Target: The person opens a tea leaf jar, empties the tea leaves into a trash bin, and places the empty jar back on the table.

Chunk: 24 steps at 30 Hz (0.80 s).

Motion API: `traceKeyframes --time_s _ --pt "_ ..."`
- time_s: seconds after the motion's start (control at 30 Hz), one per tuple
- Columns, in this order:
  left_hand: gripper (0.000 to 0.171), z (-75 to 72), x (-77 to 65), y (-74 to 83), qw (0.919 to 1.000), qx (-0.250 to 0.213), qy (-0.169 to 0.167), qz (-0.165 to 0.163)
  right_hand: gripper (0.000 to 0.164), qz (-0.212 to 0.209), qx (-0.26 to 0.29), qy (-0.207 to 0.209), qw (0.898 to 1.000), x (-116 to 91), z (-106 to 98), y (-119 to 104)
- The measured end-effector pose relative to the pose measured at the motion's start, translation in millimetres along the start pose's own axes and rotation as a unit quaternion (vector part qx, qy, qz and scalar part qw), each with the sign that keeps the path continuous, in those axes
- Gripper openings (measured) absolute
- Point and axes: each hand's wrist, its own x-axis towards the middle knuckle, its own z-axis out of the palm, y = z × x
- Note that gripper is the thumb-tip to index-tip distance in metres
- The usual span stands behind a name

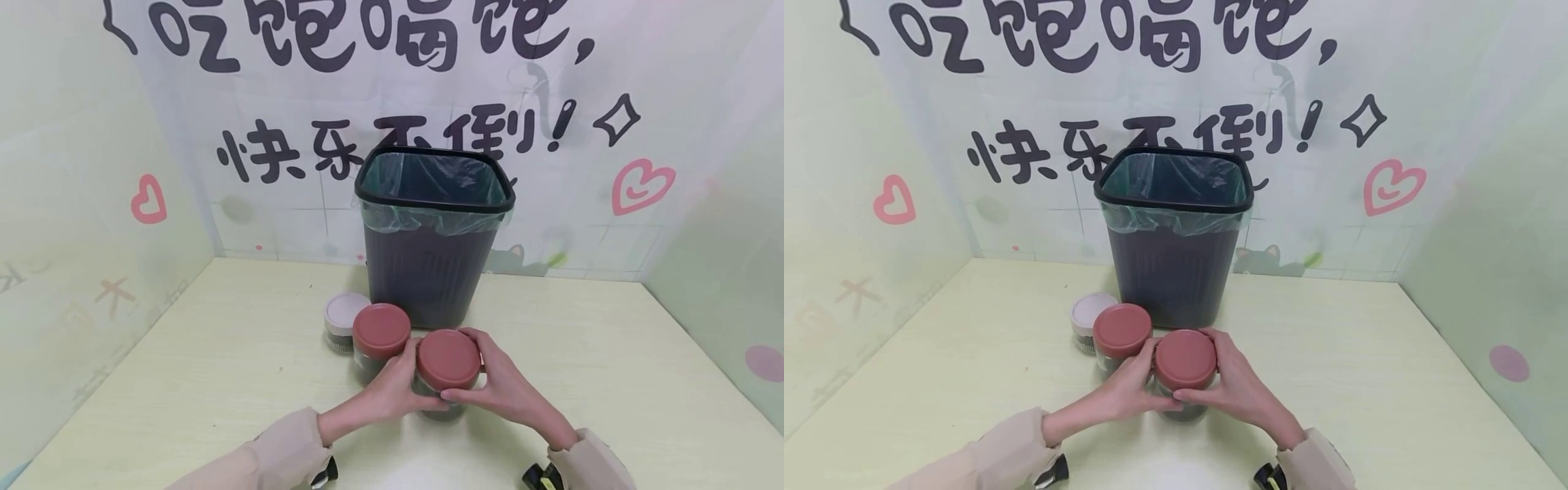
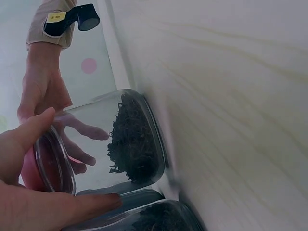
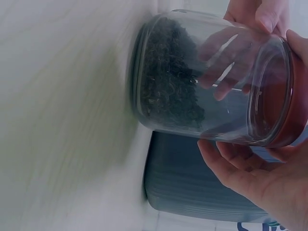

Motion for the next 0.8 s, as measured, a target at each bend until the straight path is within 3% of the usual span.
traceKeyframes --time_s 0.3,0.6,0.8 --pt "0.09 5.3 2.4 -2.1 0.9993 -0.035 0.013 0.008 0.075 -0.018 -0.009 -0.008 1.0 -1 -1 -2" --pt "0.09 9.6 3.8 -2.7 0.9985 -0.045 0.029 -0.01 0.091 -0.011 -0.105 0.034 0.994 3 14 -17" --pt "0.091 12.9 3.6 -4.2 0.9979 -0.051 0.037 -0.016 0.082 -0.016 -0.142 0.064 0.988 5 19 -19"
